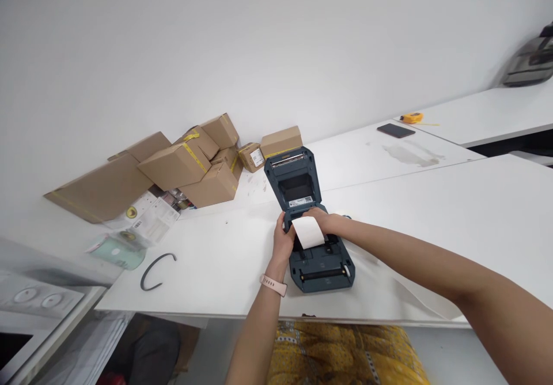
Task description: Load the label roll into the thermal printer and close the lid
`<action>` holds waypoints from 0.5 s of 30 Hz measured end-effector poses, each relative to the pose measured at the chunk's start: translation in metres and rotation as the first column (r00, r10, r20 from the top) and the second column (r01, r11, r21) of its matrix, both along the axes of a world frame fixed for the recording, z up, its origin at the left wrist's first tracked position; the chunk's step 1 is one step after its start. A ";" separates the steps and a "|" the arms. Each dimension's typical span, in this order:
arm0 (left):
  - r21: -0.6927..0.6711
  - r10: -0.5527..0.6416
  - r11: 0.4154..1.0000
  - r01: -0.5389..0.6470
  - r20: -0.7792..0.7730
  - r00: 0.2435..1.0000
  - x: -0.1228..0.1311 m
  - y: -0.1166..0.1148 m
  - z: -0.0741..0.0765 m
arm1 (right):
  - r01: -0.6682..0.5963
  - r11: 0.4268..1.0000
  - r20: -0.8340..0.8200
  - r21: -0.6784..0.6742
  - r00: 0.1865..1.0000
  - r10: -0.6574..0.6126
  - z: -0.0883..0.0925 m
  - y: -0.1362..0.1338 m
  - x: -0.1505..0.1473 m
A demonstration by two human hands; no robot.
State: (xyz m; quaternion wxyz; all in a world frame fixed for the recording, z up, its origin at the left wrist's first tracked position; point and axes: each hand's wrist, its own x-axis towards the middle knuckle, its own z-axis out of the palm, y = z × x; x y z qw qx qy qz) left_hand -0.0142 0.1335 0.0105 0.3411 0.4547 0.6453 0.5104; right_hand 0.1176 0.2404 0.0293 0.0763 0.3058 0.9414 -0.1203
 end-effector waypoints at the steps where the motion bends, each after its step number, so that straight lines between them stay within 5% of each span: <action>1: -0.002 0.000 1.000 0.000 0.015 1.000 0.001 0.000 0.000 | -0.001 1.000 -0.007 -0.006 1.000 0.001 0.000 0.000 0.002; 8: -0.013 -0.007 1.000 0.007 0.018 1.000 0.003 -0.003 0.003 | -0.052 0.999 -0.108 -0.001 0.993 0.052 -0.001 -0.003 0.016; 15: -0.006 -0.016 1.000 0.016 -0.066 0.998 0.004 -0.007 0.006 | -0.086 0.994 -0.266 0.072 0.959 0.102 0.017 -0.028 0.044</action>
